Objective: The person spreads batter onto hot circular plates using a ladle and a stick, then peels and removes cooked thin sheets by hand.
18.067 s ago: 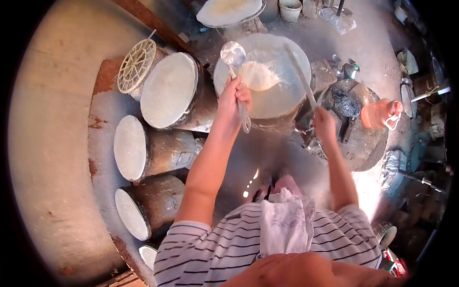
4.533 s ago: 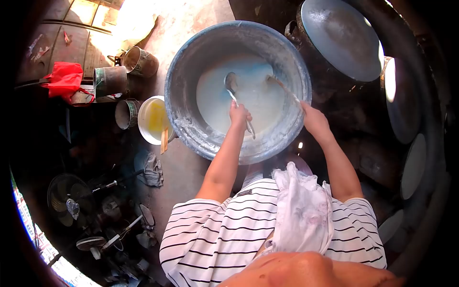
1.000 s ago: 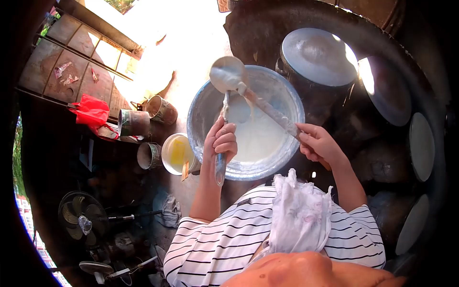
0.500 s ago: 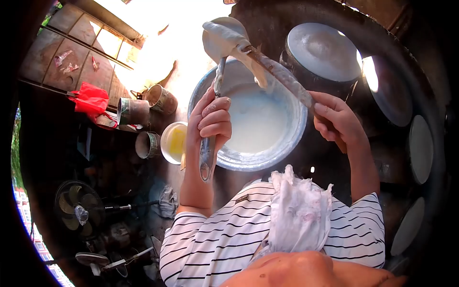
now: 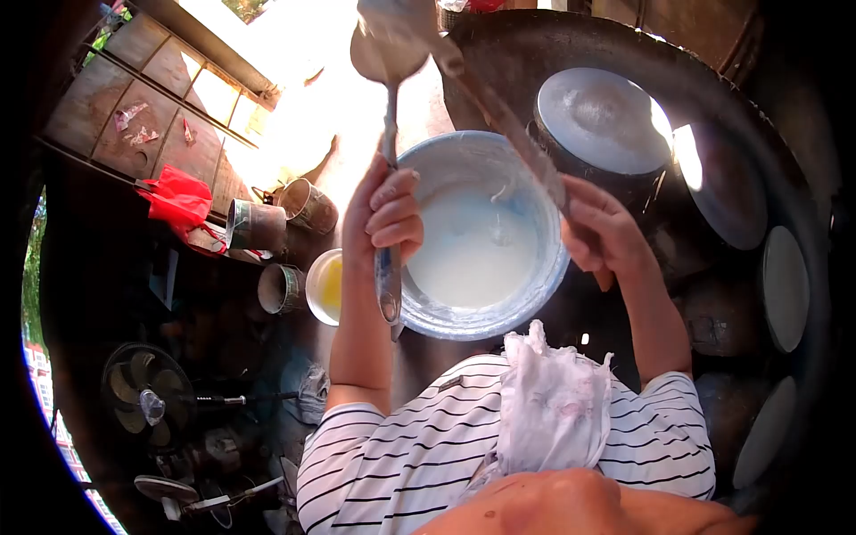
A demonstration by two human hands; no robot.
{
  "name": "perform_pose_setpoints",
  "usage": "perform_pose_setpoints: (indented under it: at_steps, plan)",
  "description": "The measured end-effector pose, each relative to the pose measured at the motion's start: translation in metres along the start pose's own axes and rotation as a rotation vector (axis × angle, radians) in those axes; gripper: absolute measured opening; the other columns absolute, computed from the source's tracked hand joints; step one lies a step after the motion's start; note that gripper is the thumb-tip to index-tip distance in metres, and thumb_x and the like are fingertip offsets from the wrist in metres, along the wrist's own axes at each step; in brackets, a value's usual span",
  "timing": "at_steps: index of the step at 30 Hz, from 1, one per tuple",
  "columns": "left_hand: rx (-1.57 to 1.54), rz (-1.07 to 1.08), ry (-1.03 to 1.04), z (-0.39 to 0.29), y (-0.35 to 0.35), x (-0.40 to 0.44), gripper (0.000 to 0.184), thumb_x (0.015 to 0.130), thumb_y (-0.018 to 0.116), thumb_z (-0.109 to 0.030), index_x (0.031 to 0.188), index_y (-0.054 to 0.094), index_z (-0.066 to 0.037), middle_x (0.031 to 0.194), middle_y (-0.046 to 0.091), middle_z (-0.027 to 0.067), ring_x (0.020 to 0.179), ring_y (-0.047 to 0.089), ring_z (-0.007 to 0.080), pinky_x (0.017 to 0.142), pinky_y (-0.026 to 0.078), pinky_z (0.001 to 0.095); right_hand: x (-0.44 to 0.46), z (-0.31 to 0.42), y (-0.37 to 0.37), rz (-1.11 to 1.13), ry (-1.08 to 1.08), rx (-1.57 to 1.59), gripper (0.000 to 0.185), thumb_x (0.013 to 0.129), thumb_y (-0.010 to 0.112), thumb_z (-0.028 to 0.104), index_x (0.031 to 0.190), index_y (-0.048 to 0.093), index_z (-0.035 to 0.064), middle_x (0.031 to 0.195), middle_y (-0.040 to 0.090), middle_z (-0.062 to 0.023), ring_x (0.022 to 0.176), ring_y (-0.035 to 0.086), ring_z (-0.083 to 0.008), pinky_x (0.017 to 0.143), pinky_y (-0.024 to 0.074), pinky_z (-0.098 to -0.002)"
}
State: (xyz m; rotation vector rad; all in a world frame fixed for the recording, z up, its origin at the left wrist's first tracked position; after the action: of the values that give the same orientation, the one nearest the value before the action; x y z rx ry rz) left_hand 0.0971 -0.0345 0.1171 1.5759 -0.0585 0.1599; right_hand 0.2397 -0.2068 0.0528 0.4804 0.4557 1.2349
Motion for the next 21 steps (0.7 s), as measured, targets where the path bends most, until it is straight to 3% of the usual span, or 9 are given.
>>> perform_pose_setpoints:
  at_steps: [2, 4, 7, 8, 9, 12, 14, 19, 21]
  plan:
    - [-0.332, -0.23, -0.083, 0.001, -0.055, -0.008, 0.037, 0.1, 0.036, -0.029, 0.07, 0.036, -0.009, 0.058, 0.035, -0.0014, 0.038, 0.036, 0.0075, 0.036, 0.039, 0.0216, -0.01, -0.05, -0.027, -0.12, 0.211, -0.028, 0.04, 0.098, 0.042, 0.016, 0.135, 0.041, 0.0043, 0.055, 0.048, -0.0034, 0.035, 0.036, -0.0072, 0.033, 0.0315, -0.0197]
    - [-0.433, -0.411, -0.05, 0.009, -0.091, -0.017, 0.036, 0.101, 0.033, -0.025, 0.068, 0.034, -0.01, 0.059, 0.036, -0.0005, 0.039, 0.036, 0.0071, 0.036, 0.037, 0.0209, -0.033, -0.065, -0.039, -0.199, 0.302, -0.032, 0.039, 0.097, 0.042, 0.014, 0.134, 0.042, 0.0034, 0.055, 0.047, -0.0026, 0.036, 0.036, -0.0067, 0.034, 0.0315, -0.0189]
    - [-0.229, -0.36, -0.151, 0.028, -0.097, -0.024, 0.032, 0.102, 0.033, -0.033, 0.095, 0.053, -0.009, 0.057, 0.03, -0.0037, 0.038, 0.031, 0.0058, 0.034, 0.031, 0.0199, -0.073, -0.058, -0.06, -0.253, 0.157, 0.146, 0.038, 0.096, 0.043, 0.013, 0.133, 0.046, 0.0053, 0.055, 0.048, -0.002, 0.035, 0.036, -0.006, 0.033, 0.0307, -0.0183]
    - [-0.104, -0.355, -0.156, 0.03, -0.11, -0.021, 0.03, 0.101, 0.033, -0.037, 0.112, 0.055, -0.02, 0.057, 0.026, -0.0049, 0.038, 0.03, 0.0054, 0.033, 0.03, 0.0197, -0.074, -0.06, -0.066, -0.26, 0.092, 0.143, 0.037, 0.096, 0.043, 0.014, 0.133, 0.046, 0.0063, 0.055, 0.049, -0.0018, 0.035, 0.036, -0.0057, 0.033, 0.0307, -0.0183]
    - [-0.118, -0.319, -0.168, 0.034, -0.124, -0.005, 0.032, 0.101, 0.034, -0.034, 0.096, 0.053, -0.009, 0.055, 0.028, -0.0045, 0.039, 0.03, 0.0052, 0.034, 0.031, 0.0198, -0.073, -0.068, -0.076, -0.274, 0.037, 0.142, 0.037, 0.096, 0.043, 0.015, 0.132, 0.046, 0.0073, 0.055, 0.049, -0.0016, 0.035, 0.036, -0.0055, 0.034, 0.0307, -0.0182]
    - [-0.469, -0.451, -0.266, 0.062, -0.124, 0.064, 0.038, 0.1, 0.037, -0.027, 0.066, 0.032, -0.01, 0.05, 0.031, -0.0039, 0.038, 0.033, 0.0062, 0.035, 0.034, 0.0211, -0.073, -0.089, -0.092, -0.376, 0.083, 0.094, 0.035, 0.097, 0.042, 0.015, 0.131, 0.047, 0.0082, 0.056, 0.05, -0.0007, 0.038, 0.039, -0.005, 0.037, 0.033, -0.0183]
    - [-0.473, -0.381, -0.393, 0.086, -0.12, 0.094, 0.037, 0.1, 0.038, -0.026, 0.066, 0.034, -0.009, 0.05, 0.032, -0.0037, 0.037, 0.034, 0.0066, 0.036, 0.036, 0.0211, -0.104, -0.081, -0.095, -0.485, 0.075, 0.068, 0.036, 0.097, 0.042, 0.015, 0.131, 0.047, 0.0073, 0.057, 0.05, -0.0012, 0.038, 0.039, -0.0056, 0.037, 0.0331, -0.0187]
    - [-0.223, -0.04, -0.66, 0.196, -0.078, 0.195, 0.039, 0.1, 0.038, -0.029, 0.067, 0.035, -0.009, 0.052, 0.031, -0.0022, 0.038, 0.034, 0.0068, 0.033, 0.035, 0.021, -0.191, 0.063, -0.139, -0.761, -0.471, -0.236, 0.041, 0.095, 0.049, 0.017, 0.135, 0.045, 0.0067, 0.061, 0.054, -0.0032, 0.044, 0.046, -0.0057, 0.044, 0.0391, -0.018]
    - [-0.174, 0.063, -0.79, 0.269, -0.072, 0.246, 0.037, 0.1, 0.04, -0.025, 0.067, 0.035, -0.008, 0.054, 0.032, -0.0012, 0.039, 0.036, 0.0074, 0.035, 0.036, 0.0217, -0.2, 0.106, -0.18, -0.958, -0.555, -0.501, 0.04, 0.091, 0.056, 0.018, 0.129, 0.051, 0.0064, 0.067, 0.057, -0.0028, 0.051, 0.05, -0.0072, 0.05, 0.0415, -0.0193]
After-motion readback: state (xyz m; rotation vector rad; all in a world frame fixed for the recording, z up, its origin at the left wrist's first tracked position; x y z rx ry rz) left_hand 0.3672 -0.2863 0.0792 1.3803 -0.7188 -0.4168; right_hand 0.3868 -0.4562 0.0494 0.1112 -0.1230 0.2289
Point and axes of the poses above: each hand's wrist, its own x-axis towards the middle knuckle, its own y-axis out of the palm, z = x × y, the point moved 6 cm from there along x, towards the middle knuckle
